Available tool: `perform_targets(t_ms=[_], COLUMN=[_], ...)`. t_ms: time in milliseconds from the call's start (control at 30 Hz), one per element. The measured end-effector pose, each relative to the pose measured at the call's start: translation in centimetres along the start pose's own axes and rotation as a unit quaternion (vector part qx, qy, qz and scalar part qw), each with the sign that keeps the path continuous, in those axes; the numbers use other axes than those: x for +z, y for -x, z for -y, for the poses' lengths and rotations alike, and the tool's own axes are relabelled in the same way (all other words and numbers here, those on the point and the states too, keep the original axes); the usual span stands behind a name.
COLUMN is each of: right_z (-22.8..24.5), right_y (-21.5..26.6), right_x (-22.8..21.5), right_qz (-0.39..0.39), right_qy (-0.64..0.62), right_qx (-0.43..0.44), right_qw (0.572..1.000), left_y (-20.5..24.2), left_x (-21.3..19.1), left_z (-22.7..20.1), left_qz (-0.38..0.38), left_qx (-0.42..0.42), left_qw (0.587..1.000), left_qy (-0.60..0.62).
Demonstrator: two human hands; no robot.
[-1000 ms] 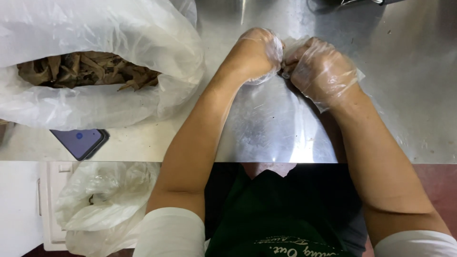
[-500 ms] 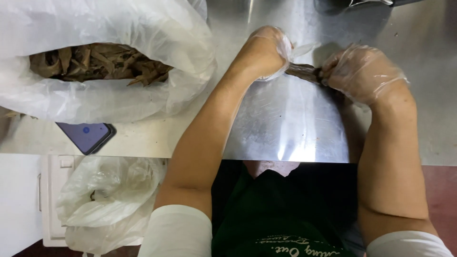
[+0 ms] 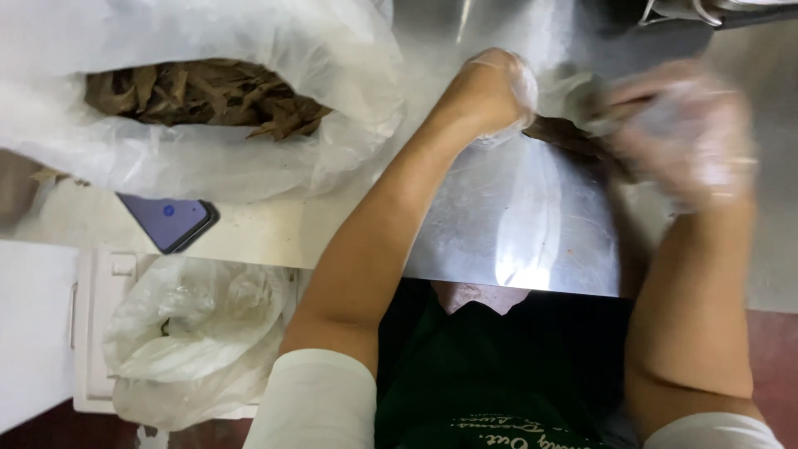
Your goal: Bundling dried tea leaves by wrapping them in larger leaves on a metal table
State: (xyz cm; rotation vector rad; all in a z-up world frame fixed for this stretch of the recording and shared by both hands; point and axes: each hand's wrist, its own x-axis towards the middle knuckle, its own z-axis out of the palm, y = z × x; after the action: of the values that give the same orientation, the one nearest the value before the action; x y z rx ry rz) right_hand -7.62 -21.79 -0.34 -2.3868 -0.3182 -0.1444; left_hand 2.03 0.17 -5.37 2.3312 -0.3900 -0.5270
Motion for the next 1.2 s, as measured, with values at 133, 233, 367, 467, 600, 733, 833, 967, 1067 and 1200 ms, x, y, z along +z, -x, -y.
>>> perform_targets(t_ms=[133,233,367,467,600,733,833,967,1067,1200], right_z=[0.9,2.4,-1.1,-0.1,3.1,2.7,4.2,2.7,0.4,-9.2], right_y=[-2.2,-4.0,-2.8,-2.9,-2.5,-2.2,-2.4,-2.0,-1.4,-0.3], right_x=[4.2,4.6,5.4,3.4,1.0,0.0,-0.9,-1.3,-1.9,-0.6], right_qz=[0.074,0.162,0.083,0.171,0.191,0.188,0.207,0.198,0.187,0.044], right_qy=[0.174,0.157,0.263,0.334,0.235,0.228,0.219,0.201,0.148,-0.326], right_qx=[-0.143,0.019,-0.019,0.111,0.229,0.293,0.333,0.326,0.287,0.161], right_qw=[0.971,0.974,0.961,0.920,0.925,0.909,0.894,0.902,0.928,0.930], left_y=[-4.1,3.6,3.0,3.2,2.2,1.1,3.4,2.6,0.3,-1.9], left_x=[2.9,-2.3,-1.6,-1.8,-0.9,-0.7,-2.2,-2.6,-1.5,0.9], left_z=[2.4,-3.2,-2.4,-2.7,-1.3,-1.2,-2.7,-0.5,2.5,4.7], left_qz=[-0.003,-0.001,0.001,-0.001,-0.039,0.016,-0.011,-0.021,-0.107,-0.134], left_qx=[0.177,-0.099,-0.048,-0.064,0.010,0.019,-0.069,-0.098,0.000,0.008], left_qw=[0.958,0.987,0.997,0.994,0.998,0.998,0.993,0.987,0.987,0.861], left_qy=[-0.224,0.128,0.060,0.091,0.048,-0.053,0.095,0.125,0.121,0.491])
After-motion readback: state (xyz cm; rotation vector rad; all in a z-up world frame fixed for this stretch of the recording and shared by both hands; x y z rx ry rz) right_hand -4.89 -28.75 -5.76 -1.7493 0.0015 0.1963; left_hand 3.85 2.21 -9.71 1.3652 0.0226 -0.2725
